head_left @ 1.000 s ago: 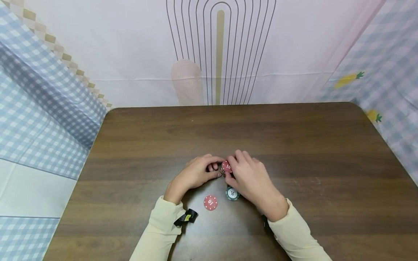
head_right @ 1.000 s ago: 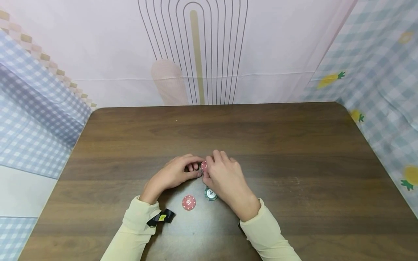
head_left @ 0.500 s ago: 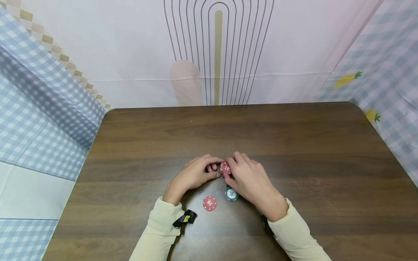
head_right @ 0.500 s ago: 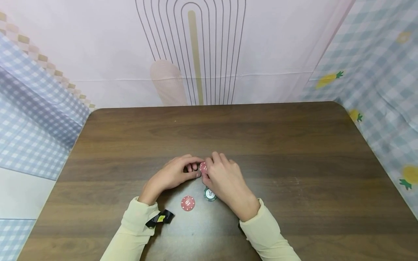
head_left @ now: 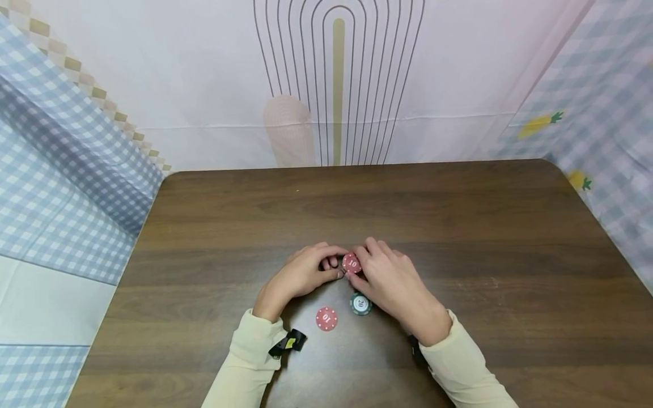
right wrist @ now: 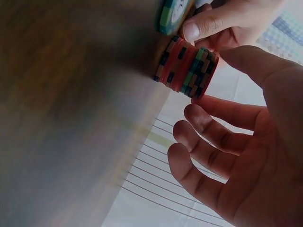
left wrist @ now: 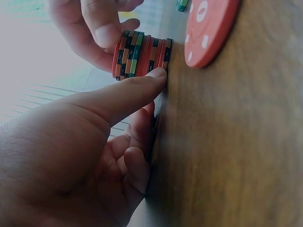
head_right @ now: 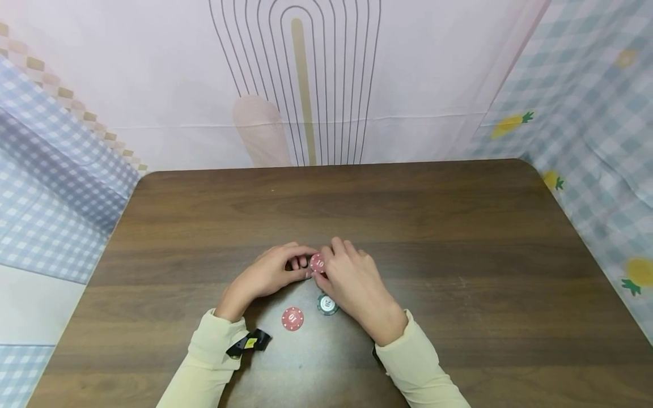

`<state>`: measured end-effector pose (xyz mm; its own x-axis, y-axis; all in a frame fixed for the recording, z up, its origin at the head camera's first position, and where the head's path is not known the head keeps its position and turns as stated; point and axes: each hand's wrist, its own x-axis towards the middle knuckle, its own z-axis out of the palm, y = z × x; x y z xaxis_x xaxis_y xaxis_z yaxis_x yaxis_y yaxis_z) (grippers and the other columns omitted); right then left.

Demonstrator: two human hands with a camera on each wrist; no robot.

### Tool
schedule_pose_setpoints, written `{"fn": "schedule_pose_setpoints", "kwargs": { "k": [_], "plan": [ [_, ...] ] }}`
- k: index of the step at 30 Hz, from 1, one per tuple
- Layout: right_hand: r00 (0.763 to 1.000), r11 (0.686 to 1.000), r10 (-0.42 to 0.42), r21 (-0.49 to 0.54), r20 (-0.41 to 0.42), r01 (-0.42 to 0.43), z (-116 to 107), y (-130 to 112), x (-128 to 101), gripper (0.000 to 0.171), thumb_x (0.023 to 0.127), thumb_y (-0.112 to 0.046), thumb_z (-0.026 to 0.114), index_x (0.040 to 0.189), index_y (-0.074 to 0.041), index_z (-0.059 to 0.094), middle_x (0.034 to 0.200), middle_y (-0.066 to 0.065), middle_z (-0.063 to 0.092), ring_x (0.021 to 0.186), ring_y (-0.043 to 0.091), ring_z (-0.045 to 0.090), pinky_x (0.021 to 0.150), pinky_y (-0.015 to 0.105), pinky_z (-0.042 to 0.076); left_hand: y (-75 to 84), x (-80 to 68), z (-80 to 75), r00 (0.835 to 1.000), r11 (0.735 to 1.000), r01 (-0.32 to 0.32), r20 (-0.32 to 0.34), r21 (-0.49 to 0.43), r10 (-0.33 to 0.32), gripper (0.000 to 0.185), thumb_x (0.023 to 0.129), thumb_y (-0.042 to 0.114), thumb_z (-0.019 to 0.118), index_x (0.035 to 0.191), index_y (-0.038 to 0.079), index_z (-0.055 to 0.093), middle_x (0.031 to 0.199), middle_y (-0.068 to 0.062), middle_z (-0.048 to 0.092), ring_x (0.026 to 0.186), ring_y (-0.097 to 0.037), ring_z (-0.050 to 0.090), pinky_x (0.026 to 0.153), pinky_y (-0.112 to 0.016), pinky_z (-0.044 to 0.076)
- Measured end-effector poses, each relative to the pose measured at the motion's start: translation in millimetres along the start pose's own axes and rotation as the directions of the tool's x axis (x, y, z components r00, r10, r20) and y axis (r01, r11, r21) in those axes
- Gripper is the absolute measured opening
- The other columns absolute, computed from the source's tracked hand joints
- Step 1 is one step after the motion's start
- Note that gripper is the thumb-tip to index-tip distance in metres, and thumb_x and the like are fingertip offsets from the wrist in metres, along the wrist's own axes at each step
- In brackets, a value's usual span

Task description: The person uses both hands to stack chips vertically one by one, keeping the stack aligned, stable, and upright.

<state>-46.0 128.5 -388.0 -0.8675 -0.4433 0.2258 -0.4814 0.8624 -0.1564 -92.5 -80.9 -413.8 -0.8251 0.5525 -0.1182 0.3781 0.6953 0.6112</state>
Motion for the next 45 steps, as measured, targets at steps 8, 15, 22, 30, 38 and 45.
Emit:
{"fn": "schedule_pose_setpoints", "kwargs": {
  "k": [8,15,22,30,38,45],
  "plan": [
    [1.0,1.0,-0.015,0.015,0.013,0.015,-20,-1,-3,0.037,0.093,-0.034,0.082,0.115,-0.008,0.07,0.102,0.008,0.062,0.081,0.022,0.059,0.056,0.036,0.052,-1.6,-4.2,0.1,1.0,1.0,-0.004,-0.005,-0.013,0.004,0.04,0.096,0.023,0.078,0.135,0.024,0.071,0.093,0.01,0.06,0.085,-0.008,0.057,0.08,-0.033,0.045],
    [0.998,0.999,-0.045,0.024,0.037,0.044,-36,-9,-4,0.03,0.094,-0.03,0.08,0.112,-0.007,0.069,0.099,0.006,0.061,0.076,0.021,0.056,0.057,0.033,0.049,-1.5,-5.2,-1.6,1.0,1.0,-0.012,-0.014,-0.027,0.012,0.039,0.095,0.019,0.078,0.134,0.023,0.072,0.093,0.008,0.061,0.084,-0.008,0.057,0.077,-0.031,0.045],
    [0.995,0.995,-0.098,0.014,-0.006,0.098,-49,-20,-8,0.034,0.09,-0.029,0.084,0.115,-0.009,0.071,0.096,0.003,0.061,0.077,0.02,0.057,0.059,0.031,0.048,-1.2,-4.7,-2.2,1.0,1.0,0.008,-0.009,-0.028,-0.008,0.04,0.096,0.019,0.078,0.135,0.022,0.071,0.094,0.008,0.061,0.085,-0.008,0.056,0.078,-0.032,0.045],
    [0.984,0.985,-0.17,-0.017,-0.046,0.169,-54,-34,-13,0.031,0.09,-0.028,0.083,0.112,-0.01,0.069,0.097,0.003,0.061,0.082,0.022,0.061,0.064,0.035,0.052,-0.2,-6.2,-1.4,1.0,0.999,0.008,0.002,-0.037,-0.008,0.035,0.099,0.023,0.076,0.134,0.024,0.071,0.095,0.009,0.061,0.084,-0.008,0.056,0.079,-0.032,0.045],
    [0.977,0.977,-0.212,-0.007,0.007,0.212,-45,-47,-14,0.039,0.088,-0.031,0.084,0.119,-0.011,0.071,0.108,0.006,0.065,0.095,0.022,0.067,0.072,0.039,0.057,0.0,-4.7,-0.9,1.0,1.0,0.009,0.003,-0.028,-0.009,0.037,0.102,0.017,0.071,0.138,0.024,0.07,0.097,0.007,0.061,0.088,-0.011,0.056,0.084,-0.034,0.045],
    [0.967,0.969,-0.247,0.008,0.057,0.247,-37,-52,-13,0.034,0.09,-0.033,0.083,0.113,-0.01,0.07,0.112,0.006,0.066,0.101,0.022,0.069,0.076,0.042,0.057,1.8,-1.7,-2.4,0.999,0.998,0.034,0.021,-0.044,-0.033,0.038,0.102,0.023,0.072,0.14,0.024,0.069,0.098,0.007,0.062,0.089,-0.013,0.056,0.085,-0.036,0.044]
  ]
}}
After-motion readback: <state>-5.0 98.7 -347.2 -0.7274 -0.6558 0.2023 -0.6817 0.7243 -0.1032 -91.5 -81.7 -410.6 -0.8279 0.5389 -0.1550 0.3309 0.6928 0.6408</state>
